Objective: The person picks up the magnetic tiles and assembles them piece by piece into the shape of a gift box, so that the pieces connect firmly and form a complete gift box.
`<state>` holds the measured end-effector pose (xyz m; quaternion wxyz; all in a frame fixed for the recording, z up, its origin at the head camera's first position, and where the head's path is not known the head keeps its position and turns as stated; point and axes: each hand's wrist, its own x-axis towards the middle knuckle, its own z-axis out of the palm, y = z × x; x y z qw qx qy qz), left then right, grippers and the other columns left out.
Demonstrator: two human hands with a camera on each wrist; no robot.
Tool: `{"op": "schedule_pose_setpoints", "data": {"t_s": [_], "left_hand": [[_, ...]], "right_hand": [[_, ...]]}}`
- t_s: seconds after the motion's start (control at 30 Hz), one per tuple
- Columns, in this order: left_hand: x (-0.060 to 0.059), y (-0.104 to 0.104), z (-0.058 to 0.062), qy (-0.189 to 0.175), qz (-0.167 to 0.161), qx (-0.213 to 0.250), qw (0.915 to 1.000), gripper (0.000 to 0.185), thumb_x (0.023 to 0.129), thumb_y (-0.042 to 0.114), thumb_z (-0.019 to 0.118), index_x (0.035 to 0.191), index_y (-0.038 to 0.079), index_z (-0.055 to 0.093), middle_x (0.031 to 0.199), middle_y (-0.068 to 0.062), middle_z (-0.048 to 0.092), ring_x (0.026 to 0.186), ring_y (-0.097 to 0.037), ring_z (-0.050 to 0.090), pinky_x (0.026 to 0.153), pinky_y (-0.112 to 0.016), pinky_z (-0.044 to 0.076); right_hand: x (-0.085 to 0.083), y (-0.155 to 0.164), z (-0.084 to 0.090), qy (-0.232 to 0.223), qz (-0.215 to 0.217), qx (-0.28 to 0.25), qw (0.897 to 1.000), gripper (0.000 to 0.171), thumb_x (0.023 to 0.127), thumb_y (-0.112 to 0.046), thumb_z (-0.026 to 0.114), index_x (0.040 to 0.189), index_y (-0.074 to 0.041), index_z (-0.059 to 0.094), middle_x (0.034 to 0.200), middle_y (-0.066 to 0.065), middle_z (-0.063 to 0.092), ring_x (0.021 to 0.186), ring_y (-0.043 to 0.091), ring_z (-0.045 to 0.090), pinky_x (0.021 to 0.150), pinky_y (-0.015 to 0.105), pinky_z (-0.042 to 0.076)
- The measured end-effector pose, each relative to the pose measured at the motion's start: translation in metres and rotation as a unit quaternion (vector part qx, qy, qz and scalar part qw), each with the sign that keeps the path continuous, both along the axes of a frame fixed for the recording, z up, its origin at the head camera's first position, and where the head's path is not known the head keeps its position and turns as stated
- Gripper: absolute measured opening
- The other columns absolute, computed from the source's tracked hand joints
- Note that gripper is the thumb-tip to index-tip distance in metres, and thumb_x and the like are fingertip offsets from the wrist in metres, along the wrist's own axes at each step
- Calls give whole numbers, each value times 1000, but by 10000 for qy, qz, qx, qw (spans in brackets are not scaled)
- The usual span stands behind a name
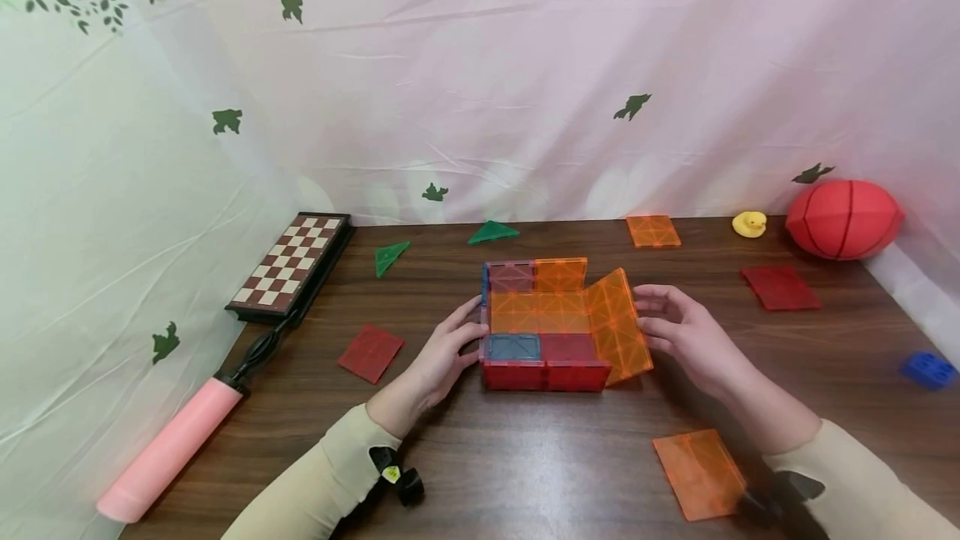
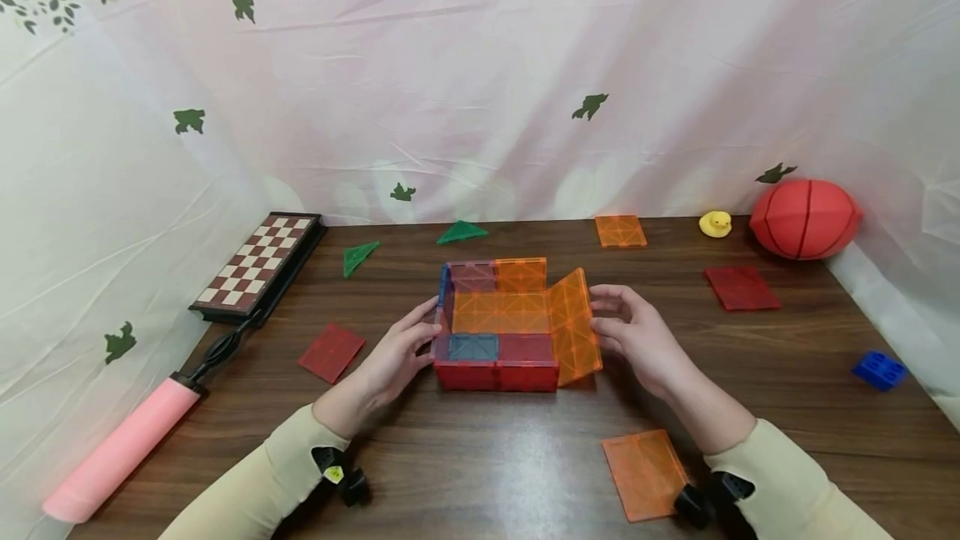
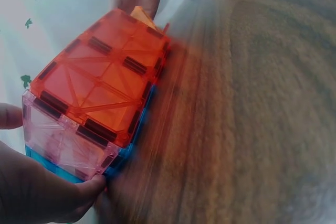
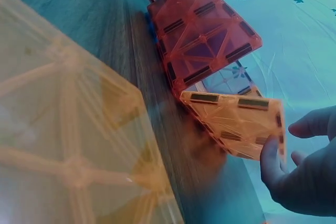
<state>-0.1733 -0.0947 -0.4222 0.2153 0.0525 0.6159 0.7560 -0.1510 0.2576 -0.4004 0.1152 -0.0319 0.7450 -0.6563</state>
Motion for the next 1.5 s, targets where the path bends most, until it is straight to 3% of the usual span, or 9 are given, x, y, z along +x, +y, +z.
{"op": "schedule_pose_setpoints", "data": {"t_s": [0.33,0.8,1.03,1.17,1.3,1.5], "left_hand": [[-2,2,0,-65,-101,128,9998,67,101,12,53,162,8,24,163,-19,28,143,-36,36,114,-56,33],[-4,9,3,-80,-273,215,9994,68,99,10,52,161,8,25,163,-22,26,143,-39,34,115,-57,31],[-5,9,1,42,-201,32,9998,68,99,11,54,161,8,26,163,-21,27,143,-38,36,115,-55,32],[-5,9,0,177,-151,-27,9997,69,98,11,55,161,8,27,162,-22,28,143,-38,36,115,-55,32],[-5,9,-2,246,-118,44,9996,67,98,11,55,160,8,28,161,-23,29,143,-39,36,115,-55,32],[-5,11,-5,346,-63,114,9993,66,99,12,54,160,6,28,161,-24,28,145,-39,33,116,-55,30]], "right_hand": [[-7,-9,4,97,141,-234,9996,53,105,-13,57,149,5,33,137,26,46,107,14,62,89,28,55],[-12,-18,3,-2,189,266,9995,55,103,-20,62,146,5,38,135,27,48,108,19,60,90,30,55],[-17,-16,3,11,180,235,9996,52,108,-27,52,146,5,38,140,25,47,112,17,58,92,29,54],[-34,-13,3,85,-170,331,9993,53,109,-28,48,147,7,37,144,26,44,119,24,54,98,28,50],[-61,-8,2,268,-765,694,9943,54,109,-28,49,148,7,38,145,24,42,125,30,47,107,37,45],[-109,-1,-4,712,-1973,1646,9638,48,105,-25,55,141,6,49,135,24,51,116,31,48,91,35,43]]}}
